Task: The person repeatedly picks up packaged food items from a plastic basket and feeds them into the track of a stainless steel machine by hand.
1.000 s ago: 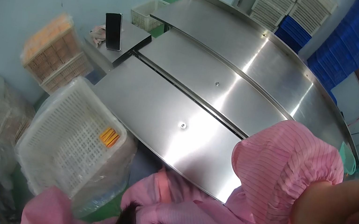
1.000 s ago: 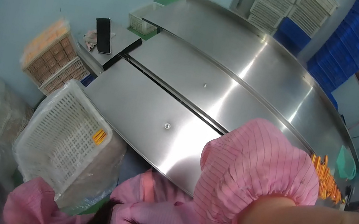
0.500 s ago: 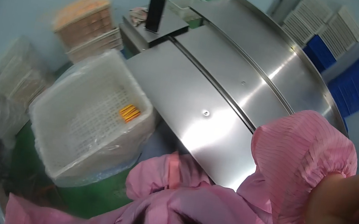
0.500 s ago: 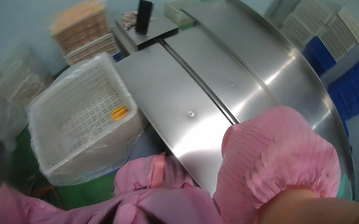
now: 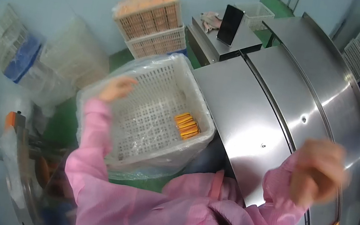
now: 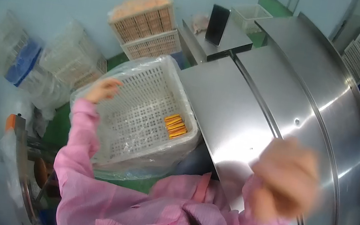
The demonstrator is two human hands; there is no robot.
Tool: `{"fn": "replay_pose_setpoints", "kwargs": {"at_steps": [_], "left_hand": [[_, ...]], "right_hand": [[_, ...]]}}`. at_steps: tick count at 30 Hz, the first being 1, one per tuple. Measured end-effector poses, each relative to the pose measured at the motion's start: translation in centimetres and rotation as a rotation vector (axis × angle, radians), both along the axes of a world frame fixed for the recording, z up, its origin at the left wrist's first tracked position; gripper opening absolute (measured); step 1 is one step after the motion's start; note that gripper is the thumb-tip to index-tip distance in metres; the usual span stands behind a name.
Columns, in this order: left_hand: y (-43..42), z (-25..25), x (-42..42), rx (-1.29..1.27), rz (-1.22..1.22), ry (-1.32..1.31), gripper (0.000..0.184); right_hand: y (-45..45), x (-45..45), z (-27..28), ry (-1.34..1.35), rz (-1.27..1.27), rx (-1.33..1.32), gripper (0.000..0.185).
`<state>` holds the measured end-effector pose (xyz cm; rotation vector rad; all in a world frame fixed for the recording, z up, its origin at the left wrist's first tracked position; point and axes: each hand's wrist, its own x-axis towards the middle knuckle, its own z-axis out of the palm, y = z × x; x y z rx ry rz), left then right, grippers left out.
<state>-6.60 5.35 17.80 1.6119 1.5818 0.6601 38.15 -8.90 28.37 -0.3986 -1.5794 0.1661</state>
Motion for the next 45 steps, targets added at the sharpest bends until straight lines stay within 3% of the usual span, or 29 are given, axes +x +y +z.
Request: {"fn": "replay_pose_setpoints", "kwargs": {"at_steps": [1, 3, 6, 8, 10, 14, 20, 24, 26, 28, 30, 32, 35, 36, 37, 39, 41, 43, 45], "left_hand": [[2.4, -5.5, 0.4, -0.222, -0.149, 0.122, 0.03], [5.6, -15.6, 1.4, -0.436, -0.371, 0.241, 0.03], [6.9, -25.1, 3.3, -0.345, -0.382, 0.327, 0.031], [7.1, -29.5, 4.2, -0.131, -0.347, 0.397, 0.032], [7.1, -30.8, 5.2, -0.231, -0.329, 0.338, 0.031], [7.8, -31.8, 6.2, -0.473, -0.363, 0.26, 0.032], [8.4, -32.0, 6.8, -0.508, -0.504, 0.329, 0.036], [7.9, -30.2, 6.0, -0.513, -0.392, 0.365, 0.033], [8.0, -27.0, 4.0, -0.503, -0.051, 0.096, 0.028], [8.6, -20.7, 3.7, -0.434, -0.101, 0.007, 0.026], [7.4, -13.8, 5.3, -0.339, -0.239, -0.204, 0.031], [4.5, -6.5, 9.4, -0.376, -0.273, -0.234, 0.037], [1.1, -2.8, 13.5, -0.294, -0.404, -0.287, 0.044], [0.6, -2.5, 14.4, -0.342, -0.349, -0.447, 0.046], [0.3, -2.5, 15.1, -0.392, -0.289, -0.609, 0.047], [0.8, -4.6, 14.4, -0.485, -0.232, -0.669, 0.041], [1.5, -6.4, 14.2, -0.615, -0.141, -1.141, 0.033], [3.2, -13.7, 10.7, -0.517, -0.137, -0.931, 0.032], [4.6, -23.0, 7.2, -0.327, -0.112, -0.298, 0.041]], "right_hand": [[0.8, -0.2, -1.7, -0.042, -0.11, -0.299, 0.015], [3.6, 0.5, -6.3, -0.308, -0.146, -0.509, 0.018], [4.7, 1.5, -11.3, -0.378, -0.116, -0.687, 0.014], [4.9, 2.0, -13.0, -0.391, -0.112, -0.805, 0.013], [5.0, 2.5, -14.2, -0.34, -0.196, -0.955, 0.01], [5.4, 2.6, -15.6, -0.37, -0.239, -1.04, 0.008], [6.9, 1.1, -16.4, -0.403, -0.186, -1.026, 0.009], [8.0, 0.0, -15.9, -0.468, -0.127, -0.981, 0.014], [8.8, -0.2, -15.3, -0.49, -0.127, -0.941, 0.016], [10.1, -0.8, -14.5, -0.688, -0.102, -0.78, 0.022], [11.9, -3.5, -13.7, -0.769, -0.063, -0.59, 0.029], [13.4, -7.5, -12.9, -0.791, -0.002, -0.409, 0.033], [14.6, -11.8, -13.2, -0.858, -0.165, -0.257, 0.035], [14.6, -12.0, -13.4, -0.901, -0.133, -0.294, 0.037], [14.7, -11.7, -13.7, -0.947, -0.096, -0.331, 0.04], [14.4, -10.0, -15.0, -0.914, -0.072, -0.366, 0.037], [14.0, -7.6, -15.5, -0.924, -0.007, -0.547, 0.023], [14.3, -4.0, -15.7, -0.711, -0.118, -0.637, 0.024], [15.0, 0.7, -15.6, -0.612, -0.372, -0.852, 0.027]]}}
